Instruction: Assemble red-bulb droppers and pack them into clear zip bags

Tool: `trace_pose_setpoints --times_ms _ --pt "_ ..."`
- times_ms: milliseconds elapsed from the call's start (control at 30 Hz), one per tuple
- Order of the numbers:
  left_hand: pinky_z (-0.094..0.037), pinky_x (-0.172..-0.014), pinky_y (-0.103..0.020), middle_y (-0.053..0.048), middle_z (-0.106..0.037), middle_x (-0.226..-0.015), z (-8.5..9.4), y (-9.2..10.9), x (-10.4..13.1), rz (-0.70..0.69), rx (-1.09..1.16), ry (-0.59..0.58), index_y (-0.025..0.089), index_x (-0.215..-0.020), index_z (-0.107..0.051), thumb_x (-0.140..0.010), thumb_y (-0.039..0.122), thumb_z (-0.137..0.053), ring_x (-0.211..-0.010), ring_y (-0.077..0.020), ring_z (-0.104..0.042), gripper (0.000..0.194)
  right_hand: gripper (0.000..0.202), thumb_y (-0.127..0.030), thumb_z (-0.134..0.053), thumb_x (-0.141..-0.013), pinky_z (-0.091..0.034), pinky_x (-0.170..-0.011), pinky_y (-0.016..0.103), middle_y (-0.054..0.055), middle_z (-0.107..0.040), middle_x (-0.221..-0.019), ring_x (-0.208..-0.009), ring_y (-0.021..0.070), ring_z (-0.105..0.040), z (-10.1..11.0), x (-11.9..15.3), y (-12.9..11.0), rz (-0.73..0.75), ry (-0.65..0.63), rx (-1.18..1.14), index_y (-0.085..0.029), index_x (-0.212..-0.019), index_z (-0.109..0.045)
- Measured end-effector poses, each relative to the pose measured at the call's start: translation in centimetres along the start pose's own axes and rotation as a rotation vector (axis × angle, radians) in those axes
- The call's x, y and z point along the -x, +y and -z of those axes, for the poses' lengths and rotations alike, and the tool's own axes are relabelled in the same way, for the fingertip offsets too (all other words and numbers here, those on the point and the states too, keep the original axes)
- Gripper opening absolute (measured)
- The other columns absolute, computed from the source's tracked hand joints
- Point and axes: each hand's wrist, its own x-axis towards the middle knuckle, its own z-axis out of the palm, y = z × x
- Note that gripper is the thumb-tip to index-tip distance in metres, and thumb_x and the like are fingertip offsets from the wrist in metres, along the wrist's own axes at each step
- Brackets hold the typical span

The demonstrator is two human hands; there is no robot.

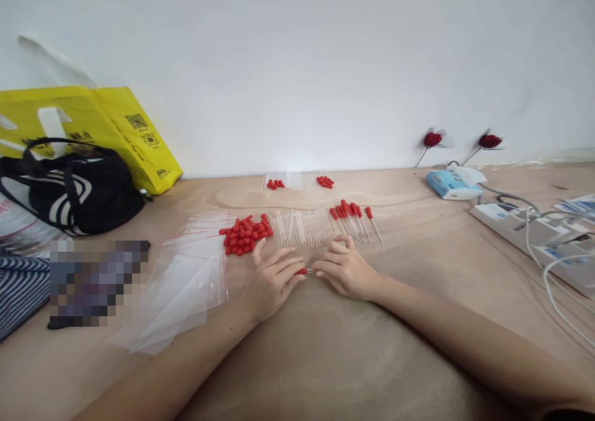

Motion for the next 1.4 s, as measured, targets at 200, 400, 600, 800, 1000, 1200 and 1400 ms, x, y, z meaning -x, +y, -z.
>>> trace_pose_setpoints --times_ms 200,400,600,800,1000,1200,1400 --pt "0.001 -0.101 -0.057 -0.002 -0.066 -0.101 0.0 -0.6 0.2 -0.045 -0.06 0.001 0.024 -0.086 -0.063 -0.085 0.02 -0.046 -0.103 -0.022 -0.055 0.018 0.019 -0.029 -0.044 -0.085 -0.016 -0.091 0.041 -0.001 -0.063 -0.07 -0.075 0.0128 -0.047 0.1 0.8 0.8 0.009 -0.005 0.066 -0.023 -0.085 -0.062" --pt "0.001 -0.101 -0.055 0.0 -0.066 -0.101 -0.2 -0.4 0.1 -0.043 -0.043 0.016 0.024 -0.084 -0.063 -0.084 0.02 -0.047 -0.104 -0.0221 -0.055 0.017 0.018 -0.027 -0.046 -0.083 -0.019 -0.086 0.039 0.0 -0.059 -0.068 -0.071 0.0126 -0.045 0.1 0.6 0.2 -0.04 0.041 0.102 -0.023 -0.079 -0.063" --pt "-0.013 -0.102 -0.05 -0.008 -0.057 -0.116 -0.5 -1.1 0.4 0.113 -0.082 0.046 0.021 -0.115 -0.049 -0.082 0.025 -0.048 -0.112 -0.0234 -0.047 0.033 0.02 -0.024 -0.045 -0.082 -0.022 -0.078 0.037 0.003 -0.061 -0.068 -0.072 0.0151 -0.046 1.0 0.6 2.0 -0.215 0.054 0.194 -0.02 -0.075 -0.064" --pt "-0.024 -0.098 -0.049 -0.01 -0.053 -0.116 -0.9 -1.3 0.3 0.148 -0.07 -0.027 0.02 -0.108 -0.052 -0.079 0.025 -0.05 -0.11 -0.0248 -0.045 0.03 0.029 -0.027 -0.042 -0.08 -0.023 -0.067 0.035 0.004 -0.06 -0.057 -0.067 0.0191 -0.048 0.1 -0.4 5.5 -0.655 0.124 0.333 -0.019 -0.06 -0.061" --pt "-0.026 -0.094 -0.052 -0.009 -0.053 -0.112 -0.8 -1.1 0.1 0.166 -0.061 -0.057 0.021 -0.096 -0.058 -0.078 0.025 -0.052 -0.107 -0.0254 -0.046 0.02 0.029 -0.022 -0.038 -0.079 -0.023 -0.071 0.038 0.009 -0.063 -0.064 -0.074 0.0222 -0.051 -1.0 -1.6 6.3 -0.769 -0.045 0.443 -0.017 -0.06 -0.06" --pt "-0.023 -0.095 -0.051 -0.007 -0.054 -0.11 -0.7 -1.0 0.1 0.186 -0.053 -0.094 0.022 -0.09 -0.06 -0.078 0.024 -0.051 -0.106 -0.0243 -0.047 0.016 0.029 -0.035 -0.04 -0.078 -0.023 -0.077 0.039 0.007 -0.064 -0.075 -0.081 0.0221 -0.051 0.0 -2.0 5.1 -0.817 -0.123 0.384 -0.017 -0.065 -0.06" --pt "-0.023 -0.094 -0.052 -0.007 -0.055 -0.109 -0.6 -1.0 0.0 0.197 -0.049 -0.101 0.022 -0.088 -0.061 -0.078 0.025 -0.052 -0.105 -0.0246 -0.047 0.014 0.031 -0.034 -0.037 -0.08 -0.022 -0.079 0.041 0.011 -0.063 -0.077 -0.088 0.0257 -0.05 0.5 -2.0 4.7 -0.807 -0.221 0.436 -0.018 -0.07 -0.062"
